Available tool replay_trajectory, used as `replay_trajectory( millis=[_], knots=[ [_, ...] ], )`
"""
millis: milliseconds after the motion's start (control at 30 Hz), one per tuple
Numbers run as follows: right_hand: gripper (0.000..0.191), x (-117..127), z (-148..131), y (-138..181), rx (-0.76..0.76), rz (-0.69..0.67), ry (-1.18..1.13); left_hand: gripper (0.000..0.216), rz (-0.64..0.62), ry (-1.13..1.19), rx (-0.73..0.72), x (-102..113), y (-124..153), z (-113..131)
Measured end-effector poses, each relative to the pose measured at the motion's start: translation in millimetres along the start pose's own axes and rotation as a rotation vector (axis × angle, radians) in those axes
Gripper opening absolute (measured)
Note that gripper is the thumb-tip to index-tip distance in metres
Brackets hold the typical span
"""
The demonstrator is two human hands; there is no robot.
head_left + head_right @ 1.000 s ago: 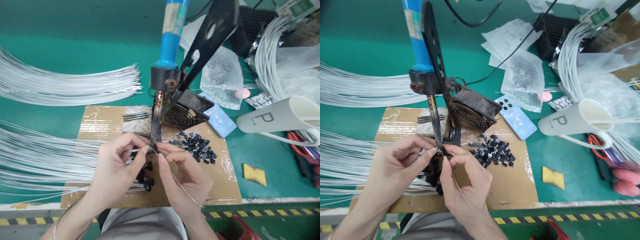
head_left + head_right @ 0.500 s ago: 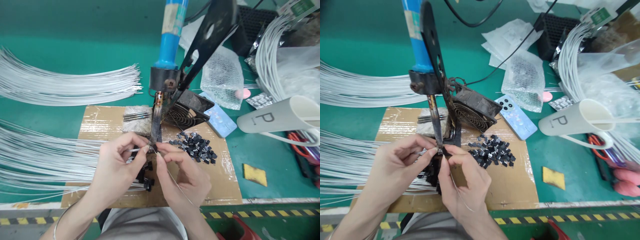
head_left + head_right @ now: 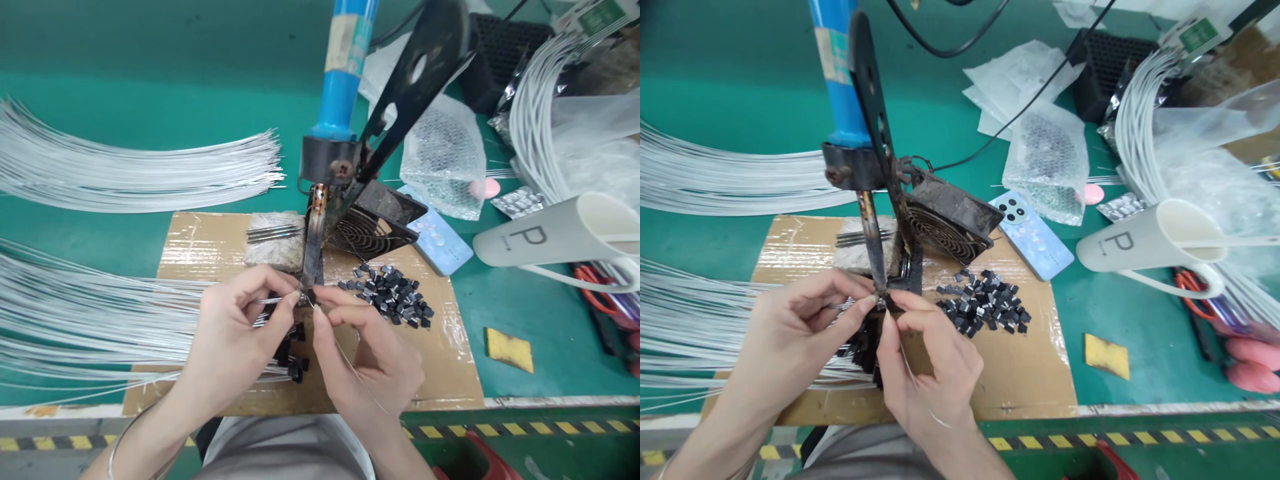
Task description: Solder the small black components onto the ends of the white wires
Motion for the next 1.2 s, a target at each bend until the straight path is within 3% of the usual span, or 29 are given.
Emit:
replay_trajectory(
  millis=[1200],
  knots=[
    [0.018, 0.2, -1.1, -0.1, 0.009, 0.02, 0.03, 0.009, -0.005, -0.013, 0.004, 0.0, 0.9, 1.3]
  ],
)
Point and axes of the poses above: each hand's wrist, its own y-axis away from the middle knuckle, its own x-axis out of the back of the hand, z = x × y, the point moved 6 cm from there along -y, towards the middle knuckle, and after that the axes turned 8 degrees about -y, right-handed, at the moved point
